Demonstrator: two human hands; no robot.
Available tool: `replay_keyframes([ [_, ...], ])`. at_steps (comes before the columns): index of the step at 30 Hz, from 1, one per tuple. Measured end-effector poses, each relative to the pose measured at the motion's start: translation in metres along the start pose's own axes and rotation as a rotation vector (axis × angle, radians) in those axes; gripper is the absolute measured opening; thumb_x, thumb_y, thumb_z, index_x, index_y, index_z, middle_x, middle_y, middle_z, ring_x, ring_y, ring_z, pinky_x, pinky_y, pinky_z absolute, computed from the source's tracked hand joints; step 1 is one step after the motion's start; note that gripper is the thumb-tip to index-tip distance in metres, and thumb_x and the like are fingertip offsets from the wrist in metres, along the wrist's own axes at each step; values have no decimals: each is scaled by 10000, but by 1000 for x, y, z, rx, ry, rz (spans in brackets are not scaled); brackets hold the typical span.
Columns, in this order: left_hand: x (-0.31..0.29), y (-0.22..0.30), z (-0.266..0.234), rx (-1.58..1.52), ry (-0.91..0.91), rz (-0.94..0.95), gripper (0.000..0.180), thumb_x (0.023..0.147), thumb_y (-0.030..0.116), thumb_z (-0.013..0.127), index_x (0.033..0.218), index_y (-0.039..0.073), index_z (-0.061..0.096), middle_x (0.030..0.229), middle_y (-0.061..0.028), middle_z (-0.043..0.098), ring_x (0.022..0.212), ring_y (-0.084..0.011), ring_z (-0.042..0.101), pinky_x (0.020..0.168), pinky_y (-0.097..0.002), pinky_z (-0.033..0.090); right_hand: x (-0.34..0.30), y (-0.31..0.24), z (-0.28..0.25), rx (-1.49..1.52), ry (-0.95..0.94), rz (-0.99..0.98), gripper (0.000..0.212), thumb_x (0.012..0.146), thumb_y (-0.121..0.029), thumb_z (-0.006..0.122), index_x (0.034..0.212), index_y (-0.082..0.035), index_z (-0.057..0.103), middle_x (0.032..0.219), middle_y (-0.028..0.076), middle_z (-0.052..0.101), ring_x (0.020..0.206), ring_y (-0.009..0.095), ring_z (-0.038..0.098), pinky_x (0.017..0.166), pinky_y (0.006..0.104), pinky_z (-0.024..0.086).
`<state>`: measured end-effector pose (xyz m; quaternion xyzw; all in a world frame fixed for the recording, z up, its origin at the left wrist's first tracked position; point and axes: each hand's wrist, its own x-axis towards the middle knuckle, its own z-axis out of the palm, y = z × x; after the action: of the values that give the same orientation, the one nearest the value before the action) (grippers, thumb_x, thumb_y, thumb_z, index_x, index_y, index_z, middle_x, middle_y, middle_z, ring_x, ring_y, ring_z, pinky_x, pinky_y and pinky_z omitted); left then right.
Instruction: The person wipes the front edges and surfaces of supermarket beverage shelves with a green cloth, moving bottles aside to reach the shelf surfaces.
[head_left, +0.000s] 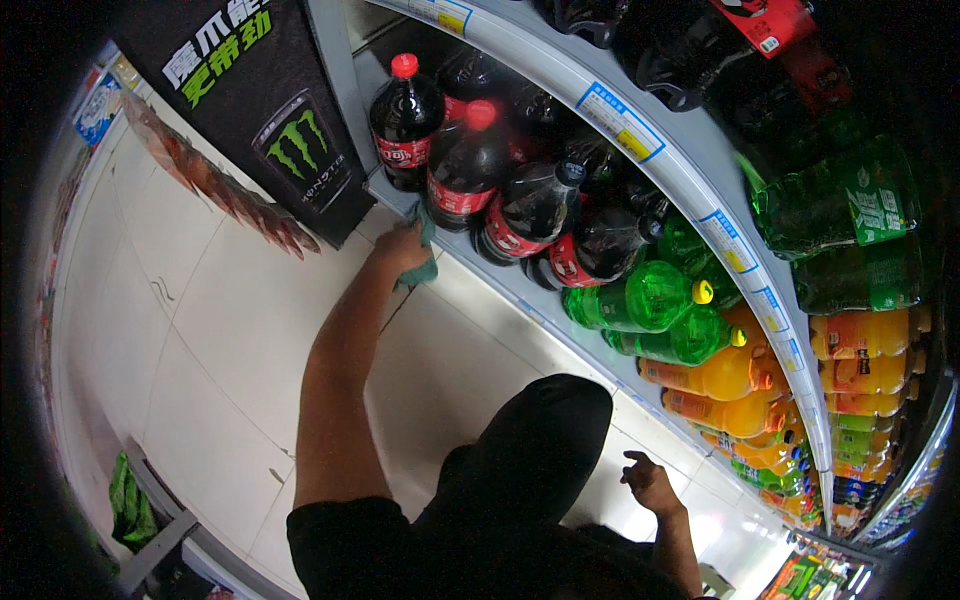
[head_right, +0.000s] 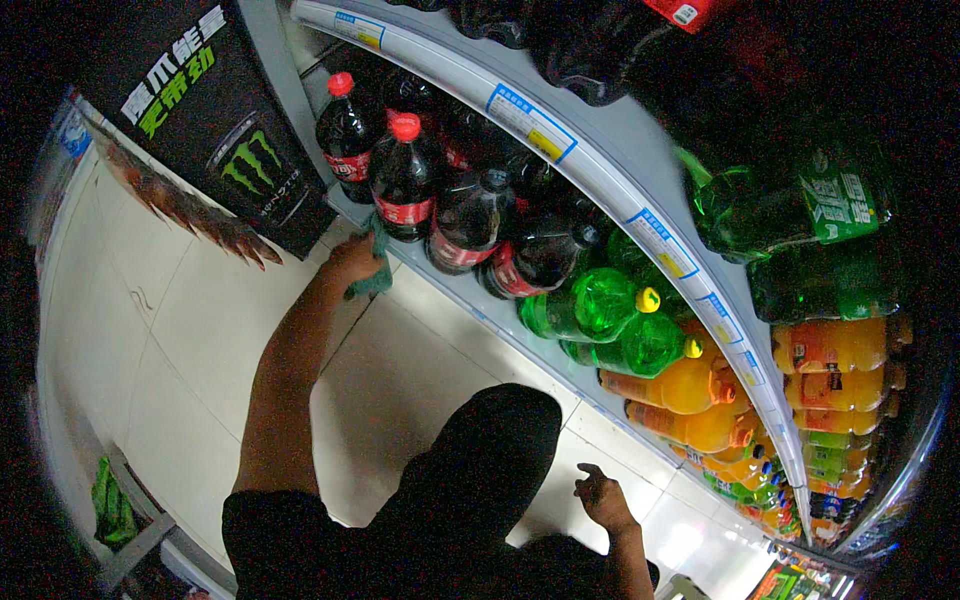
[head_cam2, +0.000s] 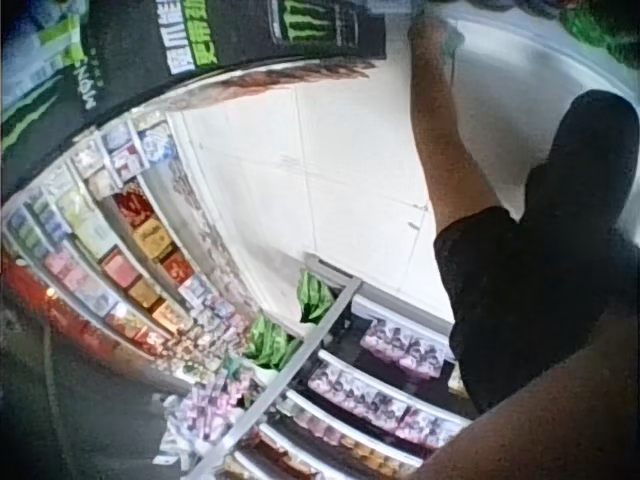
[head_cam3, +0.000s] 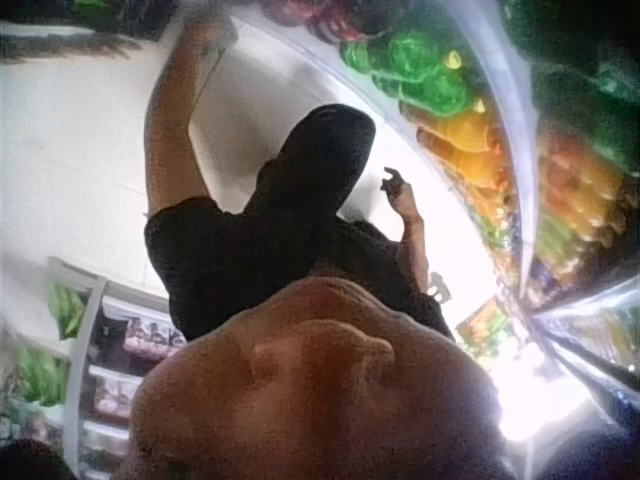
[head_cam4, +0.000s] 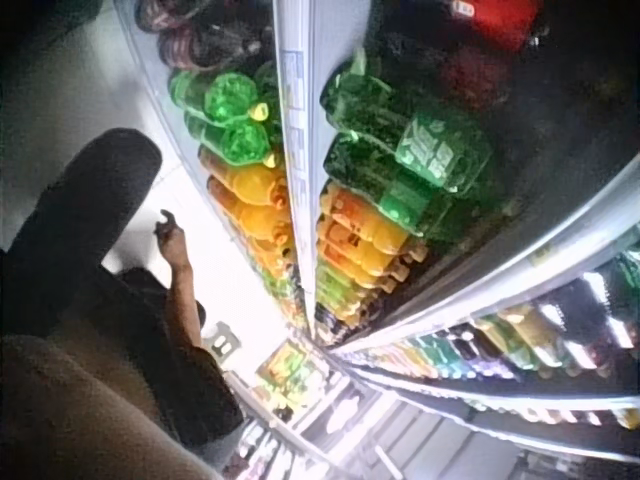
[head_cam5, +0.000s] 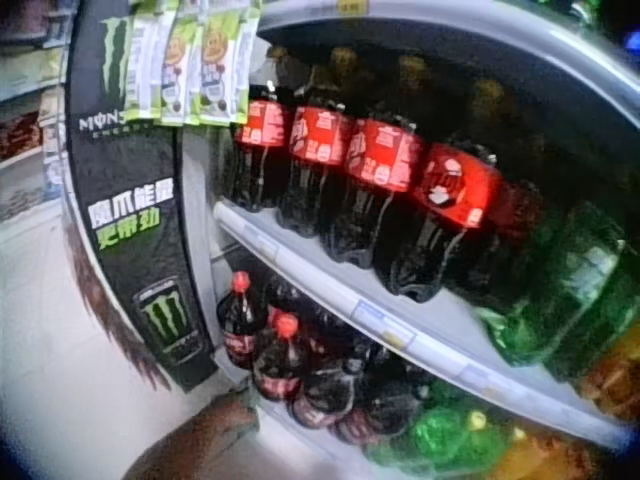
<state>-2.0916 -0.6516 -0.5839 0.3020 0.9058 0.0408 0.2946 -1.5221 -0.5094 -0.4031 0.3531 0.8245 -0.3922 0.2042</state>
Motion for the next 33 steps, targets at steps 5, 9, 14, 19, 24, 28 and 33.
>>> replay_keyframes([
  [5, -36, 26, 11, 30, -5, 106, 641, 777, 355, 539, 1328, 74, 372, 1237, -214, 487, 1085, -361, 530, 914, -438, 445, 18, 22, 4, -30, -38, -71, 306, 860, -79, 546, 1152, -9, 483, 724, 138, 658, 696, 232, 668, 640, 329, 520],
  [9, -37, 54, 29, 9, 101, 16, 627, 760, 336, 563, 1300, 70, 388, 1210, -228, 497, 1058, -382, 542, 875, -471, 464, 32, 49, 8, -42, -47, -170, 320, 850, -70, 559, 1157, -15, 487, 714, 141, 653, 687, 237, 659, 621, 339, 510],
  [14, -62, 97, 79, 42, 115, 124, 633, 754, 351, 555, 1297, 73, 384, 1183, -230, 514, 1062, -418, 532, 872, -499, 461, 42, 89, 12, -117, -121, -177, 316, 836, -91, 581, 1138, -28, 513, 718, 140, 645, 671, 285, 638, 638, 375, 505],
  [19, -68, 104, 60, 76, 39, 94, 657, 749, 383, 535, 1321, 98, 384, 1219, -203, 522, 1088, -361, 536, 923, -453, 436, 58, 83, -18, -408, -65, -325, 311, 859, -173, 532, 1123, -9, 529, 677, 189, 607, 642, 356, 597, 634, 421, 490],
  [24, -77, 125, 91, 92, -3, 222, 718, 721, 401, 564, 1329, 73, 368, 1202, -259, 512, 1094, -383, 527, 923, -451, 434, 40, 108, -30, -355, -86, -306, 342, 866, -186, 505, 1166, -20, 493, 750, 227, 619, 747, 388, 606, 699, 465, 477],
  [28, -94, 185, 117, 104, -49, 269, 724, 754, 410, 548, 1334, 28, 344, 1149, -277, 531, 1065, -393, 537, 908, -460, 436, 17, 147, -24, -335, -139, -240, 348, 865, -191, 504, 1170, -25, 492, 803, 233, 631, 785, 403, 607, 739, 478, 478],
  [33, -89, 181, 111, 73, 131, 3, 701, 781, 416, 532, 1343, 43, 343, 1218, -262, 499, 1103, -382, 522, 923, -440, 436, -24, 192, -20, -337, -130, -155, 355, 854, -187, 517, 1168, -23, 495, 821, 235, 634, 794, 403, 610, 750, 480, 482],
])
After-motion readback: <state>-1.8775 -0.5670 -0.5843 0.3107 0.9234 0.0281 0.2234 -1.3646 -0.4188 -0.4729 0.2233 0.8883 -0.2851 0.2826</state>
